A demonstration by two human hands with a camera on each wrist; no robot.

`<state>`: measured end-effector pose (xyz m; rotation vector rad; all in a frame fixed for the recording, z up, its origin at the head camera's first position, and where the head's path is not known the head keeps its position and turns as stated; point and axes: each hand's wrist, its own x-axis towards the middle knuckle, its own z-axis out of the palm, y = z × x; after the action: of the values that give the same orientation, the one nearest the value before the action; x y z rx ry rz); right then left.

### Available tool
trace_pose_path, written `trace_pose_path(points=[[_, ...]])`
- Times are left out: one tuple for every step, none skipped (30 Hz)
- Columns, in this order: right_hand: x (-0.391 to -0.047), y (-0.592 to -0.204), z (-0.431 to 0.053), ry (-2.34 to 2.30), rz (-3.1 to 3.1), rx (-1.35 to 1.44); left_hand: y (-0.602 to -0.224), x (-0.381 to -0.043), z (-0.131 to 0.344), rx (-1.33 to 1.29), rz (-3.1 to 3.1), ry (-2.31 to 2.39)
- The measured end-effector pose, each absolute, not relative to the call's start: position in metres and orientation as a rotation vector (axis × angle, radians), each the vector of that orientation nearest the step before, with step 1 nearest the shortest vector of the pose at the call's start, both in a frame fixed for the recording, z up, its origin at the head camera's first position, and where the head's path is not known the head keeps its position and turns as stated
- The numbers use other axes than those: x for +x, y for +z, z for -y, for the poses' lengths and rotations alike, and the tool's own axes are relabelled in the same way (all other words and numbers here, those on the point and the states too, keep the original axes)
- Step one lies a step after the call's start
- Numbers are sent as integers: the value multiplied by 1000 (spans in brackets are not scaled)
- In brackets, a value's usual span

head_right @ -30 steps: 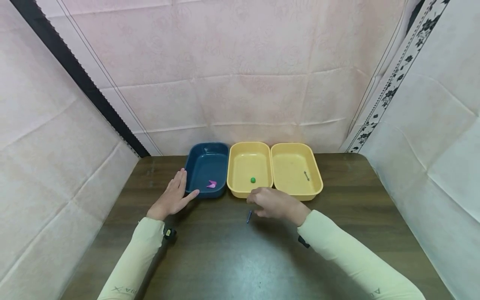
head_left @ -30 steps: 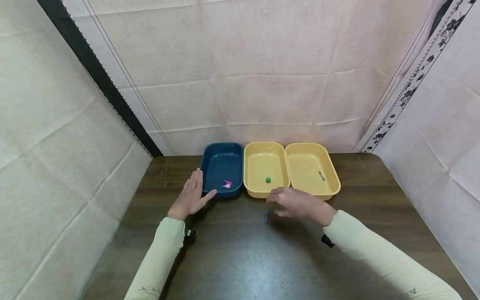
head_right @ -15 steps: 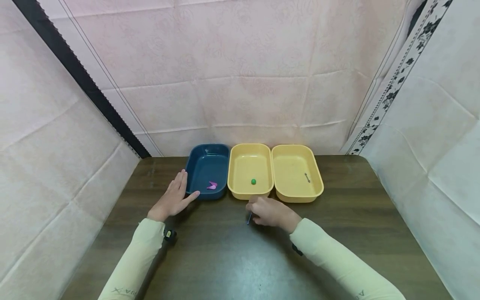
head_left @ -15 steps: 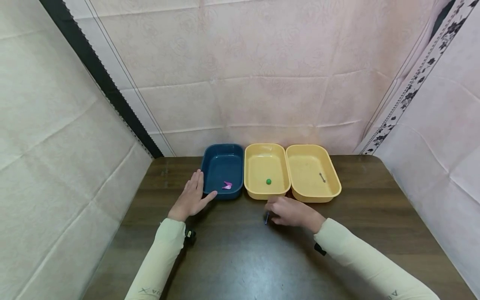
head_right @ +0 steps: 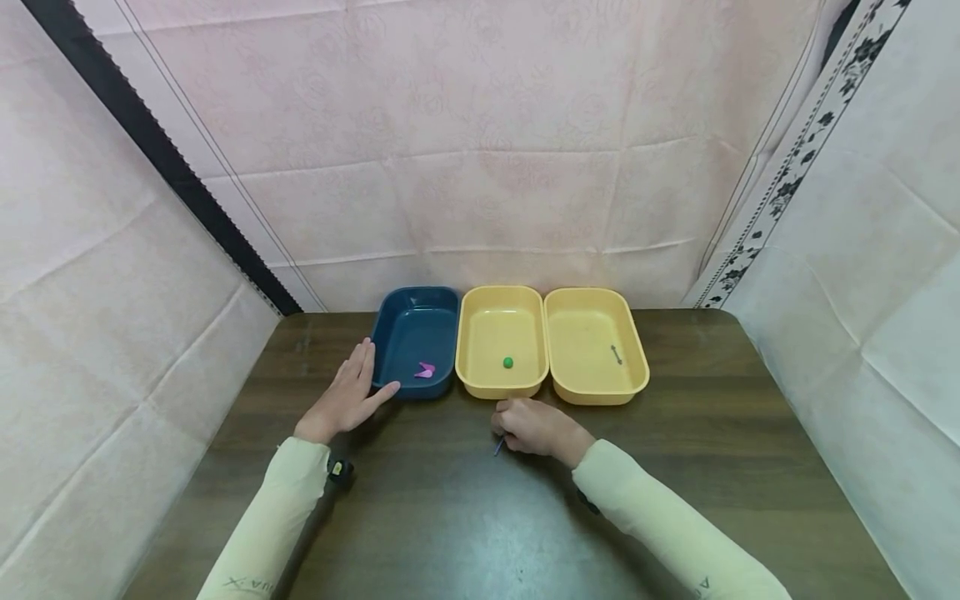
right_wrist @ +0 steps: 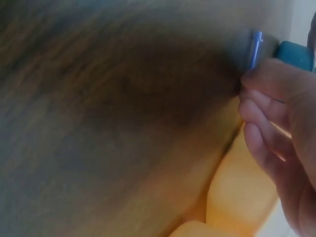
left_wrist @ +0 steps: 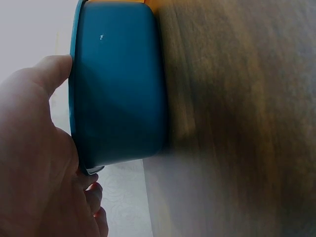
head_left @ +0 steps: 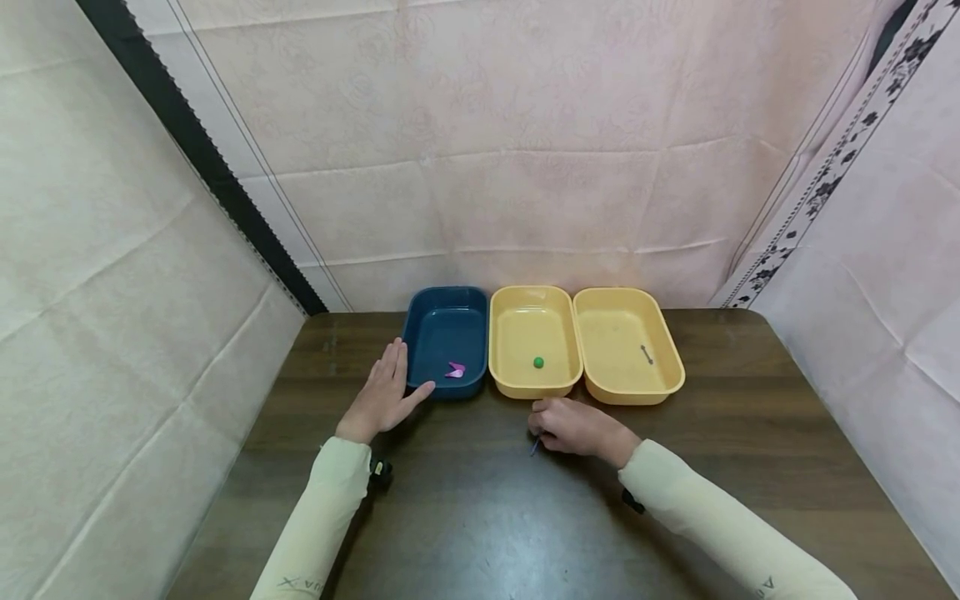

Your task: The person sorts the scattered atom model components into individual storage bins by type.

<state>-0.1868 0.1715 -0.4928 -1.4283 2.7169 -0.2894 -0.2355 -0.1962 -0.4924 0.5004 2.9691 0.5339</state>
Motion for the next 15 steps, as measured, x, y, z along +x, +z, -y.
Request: trace_pose_path(points=[[-187,-493,-172,-330,-2704,-1426,-492,-235,196,502,-2969,534],[-187,-493,-172,-367,-2691,-1420,-492,-236,196,503,-2969,533],[-186,-493,-173,-406,-2676,-1410,-492,-236,196,503,-2967,531],[-186,-492,-173,-439,-2663,-1398,-492,-236,196,503,-2964,534],[-185,-491,-173,-466,-2652,-1384,-492,-236,196,505,-2963,535],[-184,-488,-173,-489,-2642,-1372,-492,-236,196,506,-2964,535],[-182,-486,-174,-504,-2634,-1355,-492,-236,196,506,-2965,534],[-181,-483,-174,-514,-2628,-1339,-492,-236,196,506,-2966,535],[-180,-480,-174,-522,-2622,-1325,-492,-236,196,506,-2968,535],[-178,-476,-174,-527,-2618,-1312,-492,-236,196,508,-2972,535],[-177,-472,-175,-530,-2615,-1302,-493,-236,196,509,-2975,533],[-175,-468,-176,-533,-2614,-1296,-493,-236,196,510,-2976,534],[-174,-464,-176,-535,-2615,-1290,-493,-237,196,509,-2976,535],[-173,-461,-177,-536,-2616,-1290,-493,-237,196,508,-2973,535],[-172,-457,-178,-542,-2616,-1291,-494,-237,196,507,-2971,533]])
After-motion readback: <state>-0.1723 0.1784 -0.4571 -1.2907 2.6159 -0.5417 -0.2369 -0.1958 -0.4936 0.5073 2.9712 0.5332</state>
